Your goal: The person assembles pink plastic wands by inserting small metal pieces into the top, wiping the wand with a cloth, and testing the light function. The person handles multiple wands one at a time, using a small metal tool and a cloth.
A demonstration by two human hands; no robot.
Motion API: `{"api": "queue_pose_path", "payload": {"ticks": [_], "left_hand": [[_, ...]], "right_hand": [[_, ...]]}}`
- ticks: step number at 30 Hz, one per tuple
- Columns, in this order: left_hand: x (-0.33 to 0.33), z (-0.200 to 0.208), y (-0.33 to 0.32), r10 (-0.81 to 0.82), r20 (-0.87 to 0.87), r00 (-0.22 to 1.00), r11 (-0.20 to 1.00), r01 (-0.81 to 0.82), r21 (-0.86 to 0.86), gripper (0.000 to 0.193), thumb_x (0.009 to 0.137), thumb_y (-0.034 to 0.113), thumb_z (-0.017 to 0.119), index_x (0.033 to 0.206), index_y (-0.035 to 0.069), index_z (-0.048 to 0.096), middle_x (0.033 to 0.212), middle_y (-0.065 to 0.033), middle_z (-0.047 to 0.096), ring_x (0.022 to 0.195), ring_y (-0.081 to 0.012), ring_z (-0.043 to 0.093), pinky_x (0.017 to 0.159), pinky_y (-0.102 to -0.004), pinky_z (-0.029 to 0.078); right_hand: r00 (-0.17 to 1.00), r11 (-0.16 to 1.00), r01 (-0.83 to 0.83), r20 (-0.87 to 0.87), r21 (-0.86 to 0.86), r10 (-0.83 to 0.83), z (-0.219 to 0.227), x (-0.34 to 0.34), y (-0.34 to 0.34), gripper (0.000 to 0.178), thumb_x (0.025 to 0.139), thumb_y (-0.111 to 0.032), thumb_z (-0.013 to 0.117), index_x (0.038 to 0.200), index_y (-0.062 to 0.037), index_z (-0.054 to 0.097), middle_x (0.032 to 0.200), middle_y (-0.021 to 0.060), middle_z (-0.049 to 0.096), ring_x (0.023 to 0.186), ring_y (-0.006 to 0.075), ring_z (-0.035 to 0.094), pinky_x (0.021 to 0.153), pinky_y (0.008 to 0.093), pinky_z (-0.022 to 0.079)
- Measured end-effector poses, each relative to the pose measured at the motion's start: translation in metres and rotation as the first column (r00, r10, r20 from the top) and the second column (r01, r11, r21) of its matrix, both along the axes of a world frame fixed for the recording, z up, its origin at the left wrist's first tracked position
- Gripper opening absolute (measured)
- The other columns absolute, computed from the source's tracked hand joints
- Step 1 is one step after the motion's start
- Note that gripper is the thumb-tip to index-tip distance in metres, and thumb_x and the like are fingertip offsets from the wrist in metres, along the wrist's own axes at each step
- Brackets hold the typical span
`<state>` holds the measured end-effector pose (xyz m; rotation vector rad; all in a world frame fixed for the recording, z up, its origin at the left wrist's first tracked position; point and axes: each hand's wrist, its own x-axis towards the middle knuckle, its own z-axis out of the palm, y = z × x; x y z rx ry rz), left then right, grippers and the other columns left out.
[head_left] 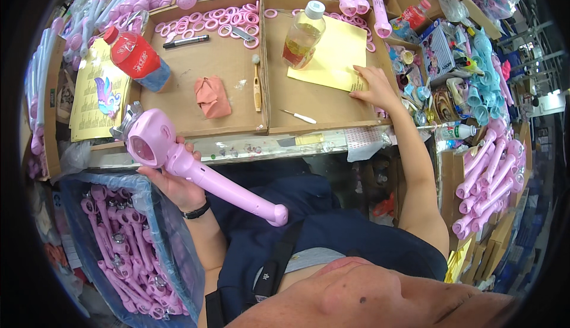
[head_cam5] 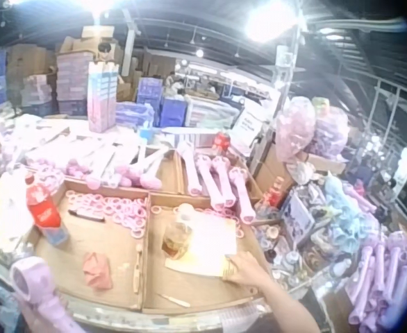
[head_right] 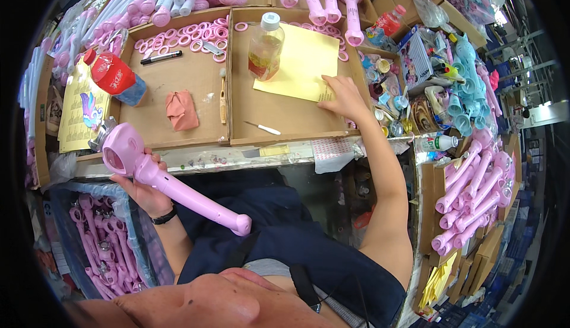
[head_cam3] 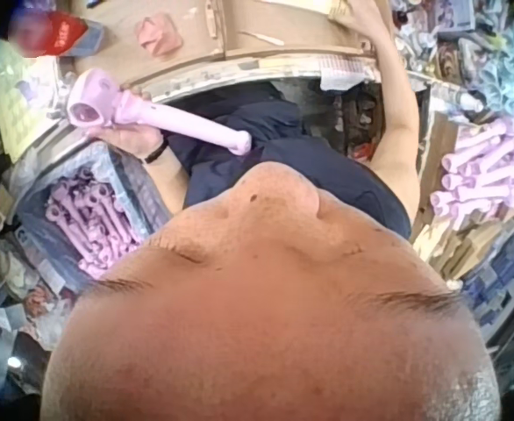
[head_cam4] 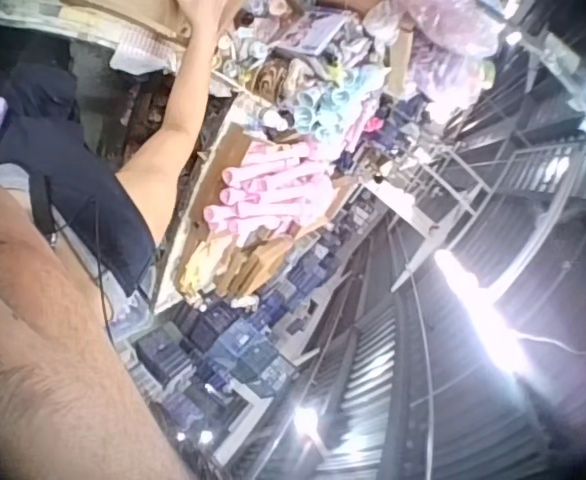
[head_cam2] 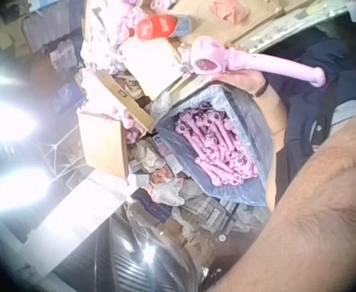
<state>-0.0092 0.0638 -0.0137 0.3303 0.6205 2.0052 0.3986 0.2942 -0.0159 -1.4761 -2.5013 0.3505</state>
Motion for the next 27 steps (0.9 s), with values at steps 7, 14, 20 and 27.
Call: {"api": "queue_pose_path", "payload": {"ticks": [7, 14, 20, 27], "left_hand": [[0.001, 0.000, 0.000, -0.019, -0.027, 0.999, 0.999, 0.020, 0.031, 0.081, 0.083, 0.064, 0.049, 0.134, 0.003, 0.033, 0.110, -0.0172, 0.052, 0.091, -0.0257, 0.053, 0.073, -0.0361, 0.051], [0.000, 0.000, -0.004, -0.011, -0.015, 1.000, 1.000, 0.012, 0.024, 0.081, 0.083, 0.063, 0.051, 0.134, 0.003, 0.032, 0.111, -0.0178, 0.052, 0.091, -0.0266, 0.054, 0.074, -0.0372, 0.050], [0.001, -0.001, -0.003, 0.002, -0.047, 0.999, 1.000, -0.002, 0.011, 0.080, 0.083, 0.063, 0.050, 0.134, 0.003, 0.032, 0.111, -0.0180, 0.052, 0.091, -0.0270, 0.055, 0.074, -0.0372, 0.051], [0.004, 0.000, -0.003, -0.001, -0.029, 1.000, 0.999, 0.002, 0.036, 0.080, 0.084, 0.062, 0.050, 0.134, 0.002, 0.032, 0.111, -0.0182, 0.052, 0.091, -0.0269, 0.055, 0.074, -0.0365, 0.051]], "right_hand": [[0.998, 0.999, -0.034, 0.062, 0.021, 0.033, 0.010, -0.035, 0.009, 0.056, 0.069, -0.031, 0.075, 0.117, -0.0084, 0.059, 0.110, 0.0135, 0.056, 0.106, 0.0311, 0.052, 0.092, 0.0373, 0.041], [1.000, 0.996, 0.010, 0.009, -0.092, -0.009, -0.004, -0.035, 0.016, 0.049, 0.076, -0.030, 0.072, 0.116, -0.0065, 0.059, 0.112, 0.0172, 0.055, 0.103, 0.0299, 0.056, 0.089, 0.0351, 0.045], [0.976, 0.989, 0.015, -0.212, -0.149, -0.047, -0.032, -0.029, 0.027, 0.033, 0.083, -0.022, 0.064, 0.109, -0.0006, 0.062, 0.104, 0.0188, 0.056, 0.094, 0.0298, 0.058, 0.084, 0.0347, 0.046], [0.973, 0.987, -0.100, -0.221, -0.126, 0.070, -0.035, -0.021, 0.028, 0.036, 0.079, -0.019, 0.069, 0.108, 0.0003, 0.059, 0.106, 0.0176, 0.052, 0.081, 0.0252, 0.058, 0.076, 0.0325, 0.048]]}}
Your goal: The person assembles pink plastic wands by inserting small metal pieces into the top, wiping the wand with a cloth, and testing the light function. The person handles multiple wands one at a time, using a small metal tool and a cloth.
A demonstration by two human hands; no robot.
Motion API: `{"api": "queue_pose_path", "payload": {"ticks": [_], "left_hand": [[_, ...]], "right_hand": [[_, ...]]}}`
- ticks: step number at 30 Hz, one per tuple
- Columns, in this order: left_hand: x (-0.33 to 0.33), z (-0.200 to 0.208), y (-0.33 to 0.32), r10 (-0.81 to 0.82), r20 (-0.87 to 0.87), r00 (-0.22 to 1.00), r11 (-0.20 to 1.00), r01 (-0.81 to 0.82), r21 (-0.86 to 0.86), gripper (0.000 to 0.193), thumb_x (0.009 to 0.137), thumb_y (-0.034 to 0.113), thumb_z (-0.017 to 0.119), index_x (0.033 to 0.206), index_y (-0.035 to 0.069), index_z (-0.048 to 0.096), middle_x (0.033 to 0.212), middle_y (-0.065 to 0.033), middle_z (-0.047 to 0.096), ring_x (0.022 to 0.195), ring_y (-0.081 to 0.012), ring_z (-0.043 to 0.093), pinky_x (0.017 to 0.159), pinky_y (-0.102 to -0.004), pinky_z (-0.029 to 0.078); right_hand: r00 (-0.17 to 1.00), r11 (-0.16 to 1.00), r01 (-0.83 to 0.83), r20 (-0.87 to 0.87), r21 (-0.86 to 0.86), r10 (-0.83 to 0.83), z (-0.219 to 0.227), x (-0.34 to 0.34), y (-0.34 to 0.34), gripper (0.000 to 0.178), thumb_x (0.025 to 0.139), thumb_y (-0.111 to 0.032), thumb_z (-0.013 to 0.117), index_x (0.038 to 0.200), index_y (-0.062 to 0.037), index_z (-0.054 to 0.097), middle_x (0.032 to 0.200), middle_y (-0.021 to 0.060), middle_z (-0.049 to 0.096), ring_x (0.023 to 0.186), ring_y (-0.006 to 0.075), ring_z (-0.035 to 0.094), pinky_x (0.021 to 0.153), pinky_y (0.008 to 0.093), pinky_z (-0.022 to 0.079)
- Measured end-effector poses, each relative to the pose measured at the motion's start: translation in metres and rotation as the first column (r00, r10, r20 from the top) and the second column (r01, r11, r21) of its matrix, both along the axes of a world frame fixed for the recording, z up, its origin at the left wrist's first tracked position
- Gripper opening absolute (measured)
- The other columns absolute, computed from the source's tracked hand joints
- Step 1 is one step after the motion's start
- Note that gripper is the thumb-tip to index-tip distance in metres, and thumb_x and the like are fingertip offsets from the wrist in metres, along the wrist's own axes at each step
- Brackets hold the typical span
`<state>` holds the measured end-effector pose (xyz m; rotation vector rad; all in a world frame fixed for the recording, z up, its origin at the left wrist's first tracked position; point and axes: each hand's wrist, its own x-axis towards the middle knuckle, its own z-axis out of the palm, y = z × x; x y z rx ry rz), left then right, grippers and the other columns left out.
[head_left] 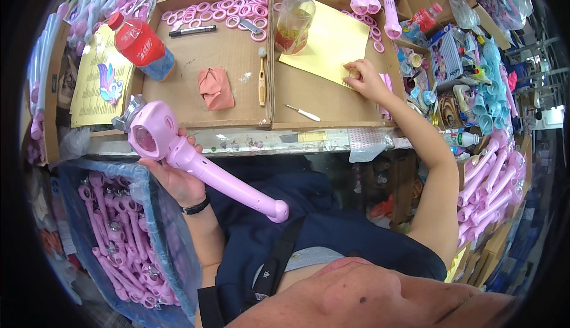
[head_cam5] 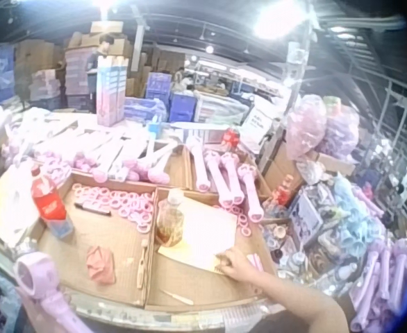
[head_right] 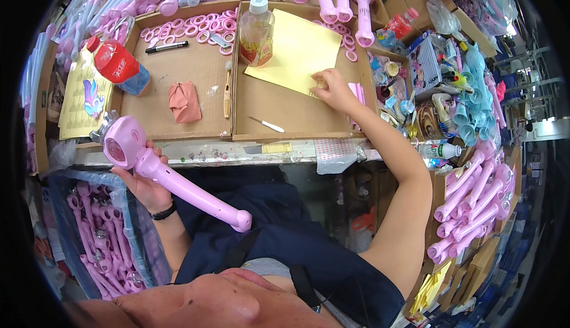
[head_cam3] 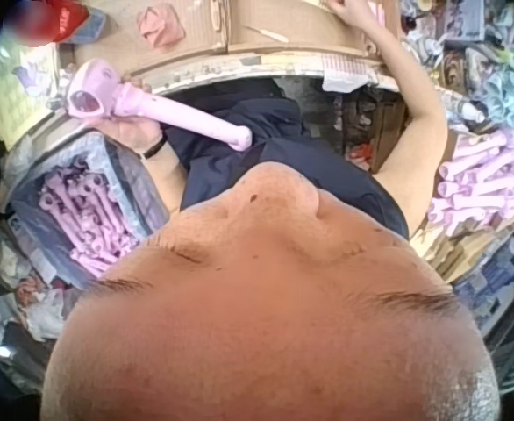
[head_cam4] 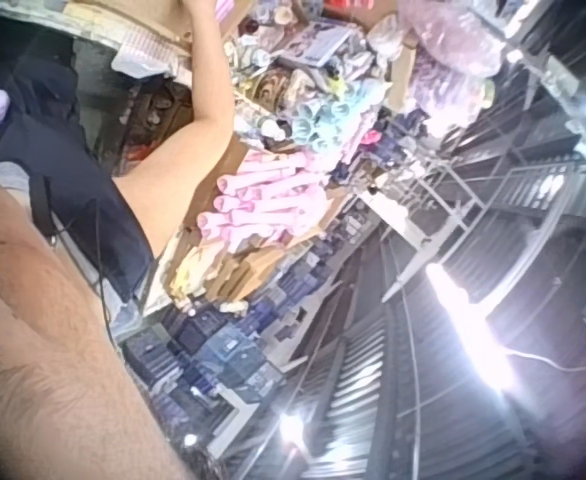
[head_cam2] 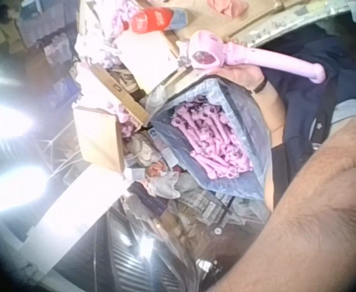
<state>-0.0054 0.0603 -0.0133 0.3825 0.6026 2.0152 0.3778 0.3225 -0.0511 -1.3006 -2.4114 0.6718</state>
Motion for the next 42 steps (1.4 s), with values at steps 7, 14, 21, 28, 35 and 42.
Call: {"api": "queue_pose_path", "payload": {"ticks": [7, 14, 21, 28, 35, 42], "left_hand": [[0.001, -0.001, 0.000, 0.048, 0.004, 0.999, 0.997, -0.048, -0.062, 0.076, 0.085, 0.064, 0.047, 0.133, 0.006, 0.036, 0.111, -0.0178, 0.054, 0.088, -0.0264, 0.057, 0.070, -0.0360, 0.051], [0.000, 0.000, -0.001, 0.020, -0.025, 1.000, 0.999, -0.020, -0.038, 0.080, 0.084, 0.062, 0.049, 0.133, 0.001, 0.033, 0.112, -0.0181, 0.052, 0.091, -0.0264, 0.055, 0.074, -0.0352, 0.052], [0.000, 0.000, -0.002, -0.007, 0.026, 1.000, 1.000, 0.007, -0.018, 0.081, 0.084, 0.062, 0.050, 0.134, 0.001, 0.033, 0.112, -0.0183, 0.053, 0.092, -0.0265, 0.055, 0.075, -0.0351, 0.052], [0.002, -0.001, -0.002, 0.020, 0.012, 1.000, 1.000, -0.019, -0.021, 0.079, 0.084, 0.061, 0.051, 0.134, 0.002, 0.033, 0.113, -0.0190, 0.053, 0.092, -0.0270, 0.055, 0.075, -0.0351, 0.052], [0.002, 0.000, -0.003, 0.025, 0.018, 1.000, 1.000, -0.025, -0.011, 0.076, 0.085, 0.060, 0.050, 0.134, 0.004, 0.034, 0.112, -0.0195, 0.053, 0.093, -0.0281, 0.056, 0.075, -0.0361, 0.052], [0.000, -0.002, -0.003, -0.027, 0.064, 0.998, 0.999, 0.025, 0.033, 0.075, 0.086, 0.059, 0.051, 0.135, 0.004, 0.033, 0.115, -0.0201, 0.052, 0.093, -0.0288, 0.056, 0.076, -0.0369, 0.052]], "right_hand": [[0.994, 0.994, 0.094, 0.052, -0.052, -0.092, 0.006, -0.007, -0.002, 0.045, 0.077, -0.019, 0.071, 0.112, 0.0019, 0.052, 0.103, 0.0181, 0.052, 0.075, 0.0225, 0.057, 0.074, 0.0323, 0.048], [0.998, 0.997, 0.055, 0.036, 0.048, -0.057, 0.008, -0.011, -0.015, 0.041, 0.081, -0.016, 0.067, 0.116, 0.0015, 0.056, 0.108, 0.0200, 0.054, 0.084, 0.0281, 0.061, 0.077, 0.0349, 0.049], [0.998, 0.981, 0.028, 0.054, 0.194, -0.040, 0.007, -0.011, -0.022, 0.035, 0.082, -0.018, 0.065, 0.111, 0.0021, 0.060, 0.106, 0.0197, 0.057, 0.087, 0.0317, 0.061, 0.077, 0.0367, 0.049], [0.995, 0.959, -0.022, 0.103, 0.284, -0.007, 0.005, -0.012, -0.025, 0.034, 0.084, -0.018, 0.062, 0.111, 0.0028, 0.060, 0.105, 0.0196, 0.058, 0.090, 0.0340, 0.059, 0.079, 0.0378, 0.048], [0.992, 0.945, -0.048, 0.130, 0.324, 0.006, 0.005, -0.014, -0.026, 0.032, 0.085, -0.016, 0.061, 0.109, 0.0040, 0.060, 0.103, 0.0192, 0.059, 0.091, 0.0342, 0.059, 0.080, 0.0382, 0.048], [0.995, 0.938, -0.074, 0.093, 0.338, 0.045, 0.006, -0.013, -0.025, 0.027, 0.083, -0.015, 0.063, 0.102, 0.0035, 0.063, 0.099, 0.0178, 0.061, 0.087, 0.0333, 0.060, 0.078, 0.0378, 0.049]]}}
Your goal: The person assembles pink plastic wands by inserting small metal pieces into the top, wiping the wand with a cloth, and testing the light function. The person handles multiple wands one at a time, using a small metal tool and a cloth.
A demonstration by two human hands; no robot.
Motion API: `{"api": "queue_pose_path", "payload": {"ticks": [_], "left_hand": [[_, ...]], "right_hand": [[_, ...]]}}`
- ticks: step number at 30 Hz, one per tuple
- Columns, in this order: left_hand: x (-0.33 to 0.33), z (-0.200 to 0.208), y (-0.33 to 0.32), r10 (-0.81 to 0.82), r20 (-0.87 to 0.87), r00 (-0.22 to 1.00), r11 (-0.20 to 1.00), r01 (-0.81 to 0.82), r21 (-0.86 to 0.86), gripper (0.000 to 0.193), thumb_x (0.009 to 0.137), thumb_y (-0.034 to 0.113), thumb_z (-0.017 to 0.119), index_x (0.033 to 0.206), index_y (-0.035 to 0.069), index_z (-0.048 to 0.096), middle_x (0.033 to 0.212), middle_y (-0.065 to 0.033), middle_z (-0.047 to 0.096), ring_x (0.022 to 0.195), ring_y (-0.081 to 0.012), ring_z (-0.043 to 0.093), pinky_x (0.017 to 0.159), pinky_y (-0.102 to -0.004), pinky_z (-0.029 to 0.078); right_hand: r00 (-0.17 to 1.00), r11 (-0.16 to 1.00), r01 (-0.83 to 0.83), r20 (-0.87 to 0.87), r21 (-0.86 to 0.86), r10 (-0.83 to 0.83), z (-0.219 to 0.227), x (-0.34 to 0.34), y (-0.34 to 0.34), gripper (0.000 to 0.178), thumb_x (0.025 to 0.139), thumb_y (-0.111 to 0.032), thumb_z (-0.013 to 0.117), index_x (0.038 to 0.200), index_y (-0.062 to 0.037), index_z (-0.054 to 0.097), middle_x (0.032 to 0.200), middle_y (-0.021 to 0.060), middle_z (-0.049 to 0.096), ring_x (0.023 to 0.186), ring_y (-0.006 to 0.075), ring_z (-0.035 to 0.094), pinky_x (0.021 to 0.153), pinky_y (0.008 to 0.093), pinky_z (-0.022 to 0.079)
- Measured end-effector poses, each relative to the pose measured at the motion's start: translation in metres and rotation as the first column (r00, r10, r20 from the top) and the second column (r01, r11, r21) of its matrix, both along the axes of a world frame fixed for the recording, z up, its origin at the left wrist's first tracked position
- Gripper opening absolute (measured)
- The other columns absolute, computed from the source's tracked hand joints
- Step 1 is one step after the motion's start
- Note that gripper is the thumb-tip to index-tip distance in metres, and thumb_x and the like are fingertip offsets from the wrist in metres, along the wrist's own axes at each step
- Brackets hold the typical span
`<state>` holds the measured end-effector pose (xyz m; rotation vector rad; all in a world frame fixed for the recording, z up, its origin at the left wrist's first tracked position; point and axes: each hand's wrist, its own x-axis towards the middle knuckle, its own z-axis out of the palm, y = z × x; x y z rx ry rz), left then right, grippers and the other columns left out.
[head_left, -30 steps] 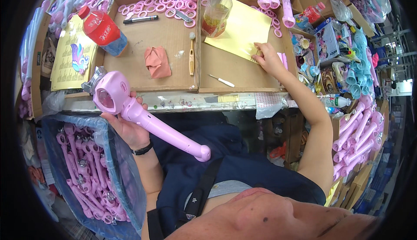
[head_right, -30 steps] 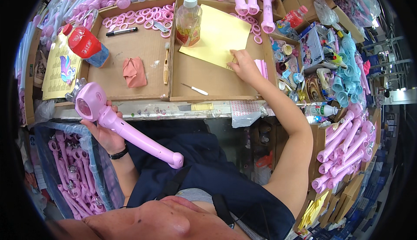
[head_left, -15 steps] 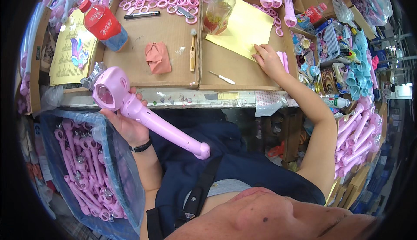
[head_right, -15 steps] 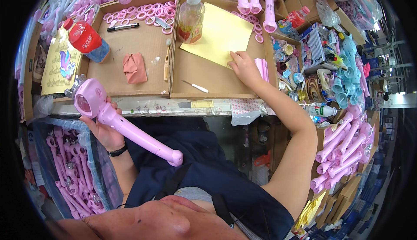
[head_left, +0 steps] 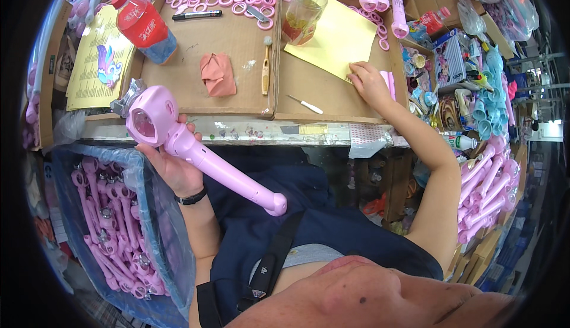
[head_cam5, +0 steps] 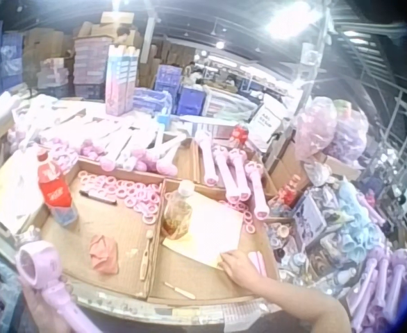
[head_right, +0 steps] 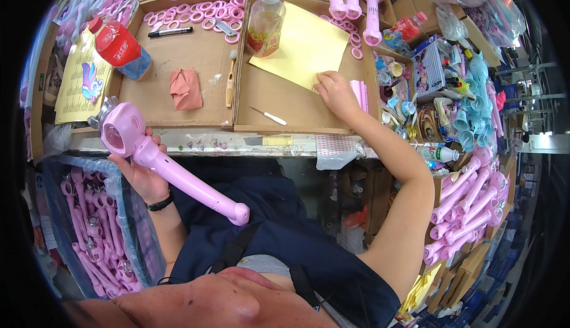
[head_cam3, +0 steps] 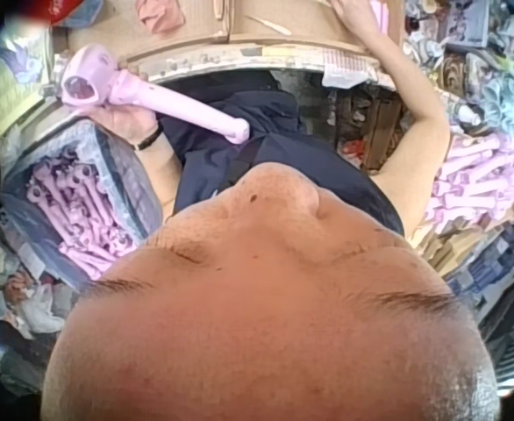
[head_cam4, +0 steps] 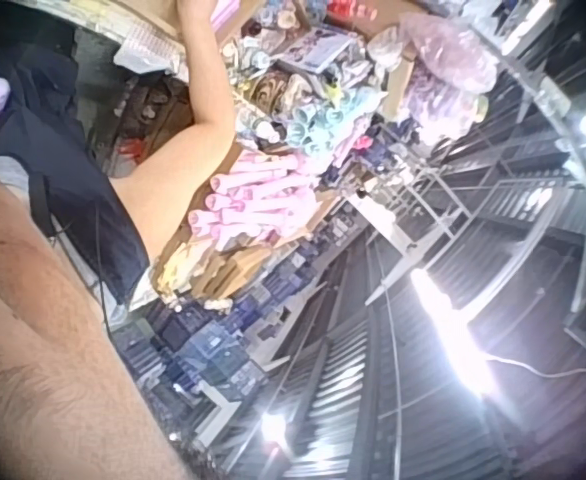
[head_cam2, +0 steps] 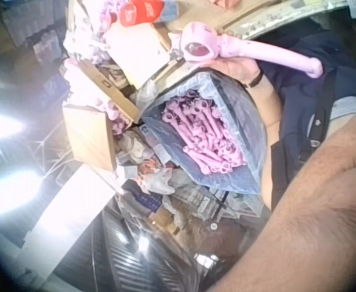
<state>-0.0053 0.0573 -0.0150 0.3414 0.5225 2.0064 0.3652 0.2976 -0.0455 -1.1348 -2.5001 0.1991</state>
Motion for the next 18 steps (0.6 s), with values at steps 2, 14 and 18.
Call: {"api": "queue_pose_path", "payload": {"ticks": [2, 14, 18], "left_hand": [[0.000, 0.000, 0.000, 0.018, -0.011, 1.000, 1.000, -0.018, -0.016, 0.076, 0.085, 0.058, 0.051, 0.135, 0.004, 0.033, 0.115, -0.0203, 0.052, 0.094, -0.0289, 0.055, 0.076, -0.0371, 0.052], [-0.006, 0.000, 0.000, 0.013, -0.019, 1.000, 1.000, -0.013, -0.015, 0.077, 0.085, 0.057, 0.053, 0.135, 0.002, 0.032, 0.117, -0.0208, 0.051, 0.096, -0.0290, 0.055, 0.079, -0.0381, 0.050], [-0.011, 0.003, -0.005, 0.062, -0.056, 0.996, 0.998, -0.061, 0.026, 0.074, 0.087, 0.054, 0.055, 0.135, 0.002, 0.032, 0.119, -0.0185, 0.050, 0.102, -0.0289, 0.053, 0.086, -0.0402, 0.047]], "right_hand": [[0.997, 0.992, 0.063, -0.040, -0.110, -0.067, 0.002, 0.000, 0.000, 0.027, 0.082, -0.016, 0.064, 0.102, 0.0035, 0.063, 0.100, 0.0175, 0.061, 0.085, 0.0328, 0.061, 0.077, 0.0377, 0.050], [0.978, 0.943, 0.015, -0.193, -0.333, -0.084, 0.015, 0.051, -0.003, 0.032, 0.089, -0.022, 0.057, 0.068, -0.0009, 0.068, 0.117, 0.0147, 0.060, 0.096, 0.0252, 0.060, 0.087, 0.0331, 0.045], [0.926, 0.912, 0.134, -0.279, -0.388, -0.255, 0.037, 0.067, -0.004, 0.040, 0.093, -0.021, 0.050, 0.061, 0.0002, 0.063, 0.115, 0.0145, 0.061, 0.102, 0.0229, 0.057, 0.088, 0.0331, 0.043]]}}
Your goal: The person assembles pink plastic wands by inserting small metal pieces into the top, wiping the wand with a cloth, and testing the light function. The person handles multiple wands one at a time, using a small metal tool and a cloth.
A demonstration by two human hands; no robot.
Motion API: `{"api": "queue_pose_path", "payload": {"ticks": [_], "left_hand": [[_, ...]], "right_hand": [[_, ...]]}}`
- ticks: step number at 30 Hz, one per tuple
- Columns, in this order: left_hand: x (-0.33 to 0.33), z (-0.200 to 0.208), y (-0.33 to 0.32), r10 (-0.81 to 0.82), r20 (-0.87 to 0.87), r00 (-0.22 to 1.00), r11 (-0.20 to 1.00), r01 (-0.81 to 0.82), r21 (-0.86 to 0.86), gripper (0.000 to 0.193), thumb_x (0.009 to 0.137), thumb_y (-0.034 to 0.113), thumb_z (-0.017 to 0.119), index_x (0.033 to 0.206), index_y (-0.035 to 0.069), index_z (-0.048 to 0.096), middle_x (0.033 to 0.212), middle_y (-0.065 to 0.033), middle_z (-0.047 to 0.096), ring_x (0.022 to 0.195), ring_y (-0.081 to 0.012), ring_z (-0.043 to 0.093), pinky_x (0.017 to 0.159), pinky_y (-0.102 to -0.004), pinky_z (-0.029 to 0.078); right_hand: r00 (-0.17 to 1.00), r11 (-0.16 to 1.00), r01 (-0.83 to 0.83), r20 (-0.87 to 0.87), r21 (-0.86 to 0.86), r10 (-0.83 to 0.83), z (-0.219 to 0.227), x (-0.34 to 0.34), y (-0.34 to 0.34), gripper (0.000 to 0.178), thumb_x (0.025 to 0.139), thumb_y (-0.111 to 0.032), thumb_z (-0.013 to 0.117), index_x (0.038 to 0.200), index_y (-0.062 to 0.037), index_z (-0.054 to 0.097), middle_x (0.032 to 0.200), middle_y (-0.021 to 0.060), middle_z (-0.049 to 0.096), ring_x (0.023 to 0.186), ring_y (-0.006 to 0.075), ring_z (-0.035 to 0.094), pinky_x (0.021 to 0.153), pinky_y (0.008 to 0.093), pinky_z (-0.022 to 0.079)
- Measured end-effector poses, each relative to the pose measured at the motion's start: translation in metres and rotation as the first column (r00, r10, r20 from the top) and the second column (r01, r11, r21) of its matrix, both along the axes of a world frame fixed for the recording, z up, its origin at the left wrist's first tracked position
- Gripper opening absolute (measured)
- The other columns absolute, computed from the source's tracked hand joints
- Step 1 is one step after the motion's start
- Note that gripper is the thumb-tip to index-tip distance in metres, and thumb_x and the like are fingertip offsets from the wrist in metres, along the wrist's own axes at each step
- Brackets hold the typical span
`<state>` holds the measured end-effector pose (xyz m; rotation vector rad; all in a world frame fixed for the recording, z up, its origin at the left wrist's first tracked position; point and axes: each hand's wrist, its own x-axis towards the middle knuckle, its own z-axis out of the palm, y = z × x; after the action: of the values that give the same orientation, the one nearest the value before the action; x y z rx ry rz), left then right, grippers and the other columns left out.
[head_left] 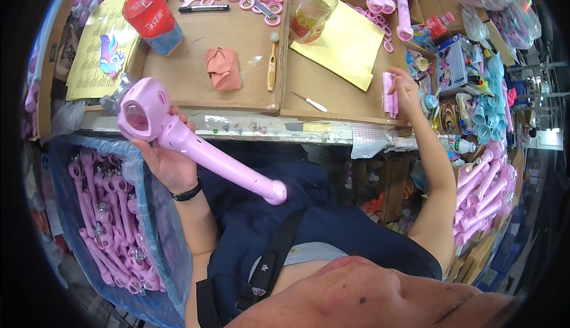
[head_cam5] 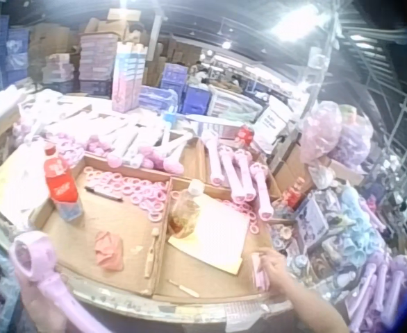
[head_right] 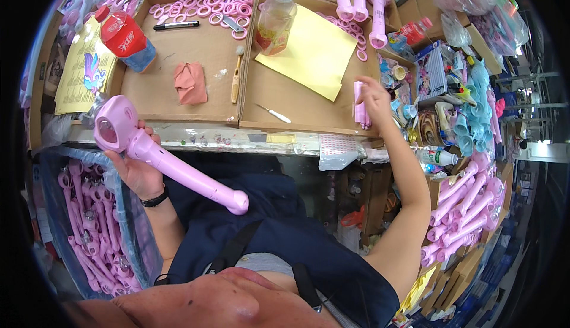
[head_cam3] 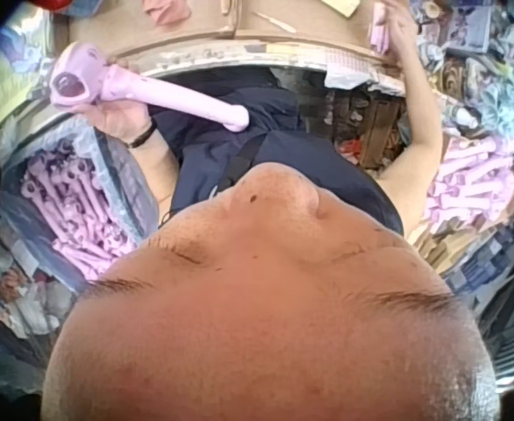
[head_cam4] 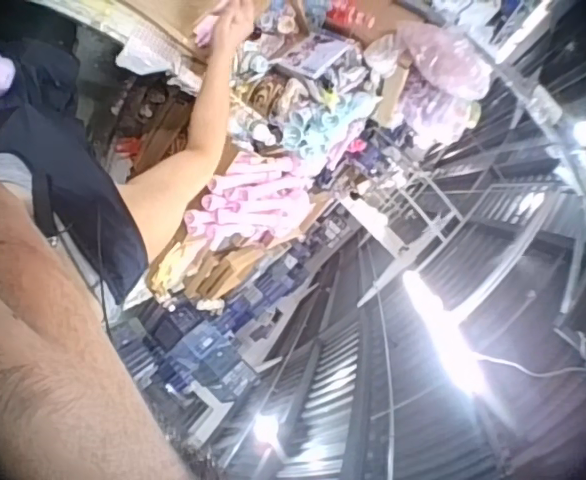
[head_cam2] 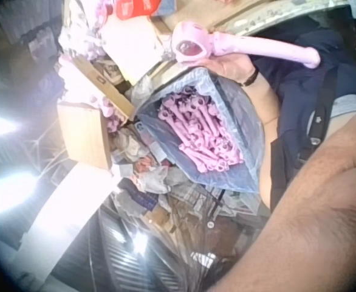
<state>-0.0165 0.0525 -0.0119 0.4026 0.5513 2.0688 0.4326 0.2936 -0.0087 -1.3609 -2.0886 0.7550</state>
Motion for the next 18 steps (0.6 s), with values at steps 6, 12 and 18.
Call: {"api": "queue_pose_path", "payload": {"ticks": [6, 12, 18], "left_hand": [[-0.008, 0.011, -0.014, -0.088, 0.326, 0.941, 0.937, -0.033, 0.347, 0.088, 0.073, -0.003, 0.065, 0.143, -0.005, 0.012, 0.145, -0.0217, 0.021, 0.131, -0.0322, 0.028, 0.113, -0.0466, 0.017], [0.007, 0.006, -0.018, -0.161, 0.366, 0.917, 0.940, 0.029, 0.340, 0.069, 0.073, 0.016, 0.078, 0.133, 0.018, 0.044, 0.143, -0.0150, 0.033, 0.137, -0.0357, 0.019, 0.112, -0.0566, 0.011], [0.011, 0.002, -0.033, -0.242, 0.333, 0.911, 0.877, 0.058, 0.477, 0.063, 0.075, 0.016, 0.076, 0.130, 0.029, 0.048, 0.138, -0.0053, 0.041, 0.140, -0.0335, 0.012, 0.107, -0.0663, 0.005]], "right_hand": [[0.896, 0.456, -0.381, 0.442, 0.804, -0.031, 0.076, -0.032, -0.032, 0.029, 0.076, -0.017, 0.072, 0.102, -0.0092, 0.061, 0.116, 0.0110, 0.059, 0.109, 0.0323, 0.054, 0.091, 0.0416, 0.043], [0.914, 0.262, -0.230, 0.115, 0.937, 0.390, 0.098, -0.114, -0.085, 0.020, 0.081, -0.004, 0.066, 0.096, -0.0102, 0.054, 0.091, 0.0099, 0.063, 0.081, 0.0249, 0.059, 0.071, 0.0328, 0.049], [0.507, 0.889, -0.417, -0.860, -0.189, 0.055, 0.070, -0.218, -0.150, 0.011, 0.088, -0.003, 0.058, 0.097, -0.0028, 0.052, 0.081, 0.0057, 0.058, 0.064, 0.0071, 0.051, 0.053, 0.0197, 0.041]]}}
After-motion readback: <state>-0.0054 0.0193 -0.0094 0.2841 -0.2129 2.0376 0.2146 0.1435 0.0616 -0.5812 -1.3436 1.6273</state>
